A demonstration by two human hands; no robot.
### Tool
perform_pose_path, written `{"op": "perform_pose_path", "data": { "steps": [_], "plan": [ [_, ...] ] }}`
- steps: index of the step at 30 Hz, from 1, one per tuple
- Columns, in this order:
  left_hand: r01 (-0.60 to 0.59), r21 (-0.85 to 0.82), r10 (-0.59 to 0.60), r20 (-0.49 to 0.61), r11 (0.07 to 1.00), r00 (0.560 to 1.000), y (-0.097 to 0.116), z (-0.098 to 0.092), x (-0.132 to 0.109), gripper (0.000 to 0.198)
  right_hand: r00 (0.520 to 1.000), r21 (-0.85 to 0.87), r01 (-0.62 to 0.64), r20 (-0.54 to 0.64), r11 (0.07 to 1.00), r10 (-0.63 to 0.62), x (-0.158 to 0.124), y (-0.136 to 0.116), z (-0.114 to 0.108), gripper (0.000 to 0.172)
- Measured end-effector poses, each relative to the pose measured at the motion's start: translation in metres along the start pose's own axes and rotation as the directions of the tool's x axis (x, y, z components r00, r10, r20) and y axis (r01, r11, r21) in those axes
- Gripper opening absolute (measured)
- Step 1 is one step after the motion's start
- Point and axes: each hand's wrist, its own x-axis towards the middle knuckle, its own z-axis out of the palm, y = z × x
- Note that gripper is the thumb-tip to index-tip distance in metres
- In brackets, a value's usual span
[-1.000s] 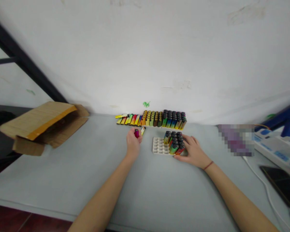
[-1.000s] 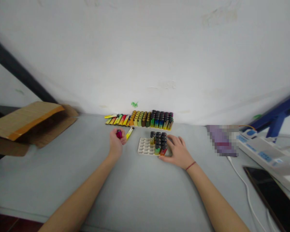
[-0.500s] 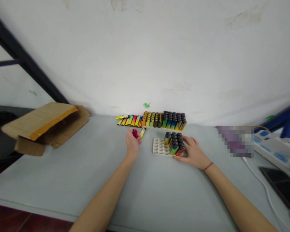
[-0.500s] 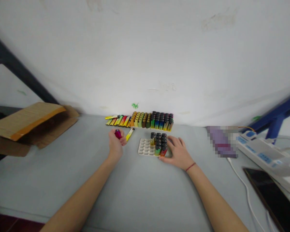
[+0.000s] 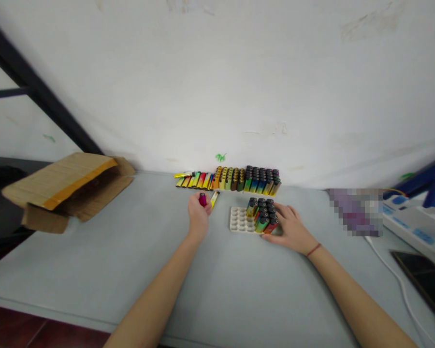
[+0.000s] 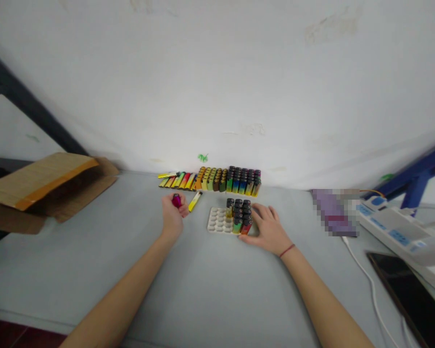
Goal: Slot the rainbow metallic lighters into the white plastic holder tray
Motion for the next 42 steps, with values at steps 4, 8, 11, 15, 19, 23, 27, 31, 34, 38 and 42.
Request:
{"op": "perform_pose_path", "data": {
  "steps": [4,8,11,15,19,23,27,31,34,38,42],
  "plan": [
    [0.020,-0.007,-0.020,0.012,1.000,1.000,-0.001,0.000,0.000,0.031,1.000,0.001,-0.001,0.001,1.000,0.001,0.000,0.000,0.000,0.080],
    [0.019,0.011,-0.019,0.005,1.000,1.000,-0.008,0.001,0.002,0.039,1.000,-0.001,-0.001,-0.002,1.000,0.001,0.000,0.000,0.001,0.080],
    [-0.080,0.085,0.079,0.012,0.993,0.997,-0.014,0.000,0.003,0.045,1.000,-0.008,-0.003,0.000,1.000,0.003,0.000,0.000,0.001,0.080],
    [-0.305,0.203,0.289,0.107,0.930,0.951,-0.019,0.000,-0.004,0.032,1.000,0.002,0.000,0.003,1.000,0.000,0.001,-0.001,0.000,0.080],
    [-0.442,0.338,0.362,0.274,0.831,0.891,-0.018,0.003,-0.017,0.021,1.000,0.003,-0.002,0.001,1.000,0.002,0.000,-0.001,-0.001,0.079],
    [-0.657,0.410,0.501,0.430,0.632,0.751,-0.014,0.007,-0.023,0.019,1.000,0.005,0.000,-0.003,1.000,0.000,0.001,-0.001,-0.001,0.078],
    [-0.743,0.373,0.499,0.565,0.556,0.657,-0.013,0.009,-0.023,0.015,1.000,0.003,0.005,0.006,1.000,-0.005,0.001,-0.001,-0.002,0.079],
    [-0.775,0.321,0.492,0.627,0.544,0.604,-0.018,0.009,-0.023,0.015,1.000,0.002,0.009,0.007,1.000,-0.009,0.001,-0.002,-0.002,0.081],
    [-0.775,0.322,0.464,0.654,0.545,0.598,-0.024,0.009,-0.022,0.017,1.000,-0.001,0.004,0.002,1.000,-0.004,0.001,-0.002,-0.001,0.082],
    [-0.774,0.359,0.424,0.678,0.522,0.600,-0.031,0.008,-0.022,0.019,1.000,0.000,0.004,0.003,1.000,-0.004,0.001,-0.002,-0.001,0.083],
    [-0.772,0.406,0.416,0.669,0.489,0.616,-0.035,0.009,-0.025,0.022,1.000,0.004,0.002,-0.001,1.000,-0.002,0.001,-0.002,0.000,0.082]
  ]
}}
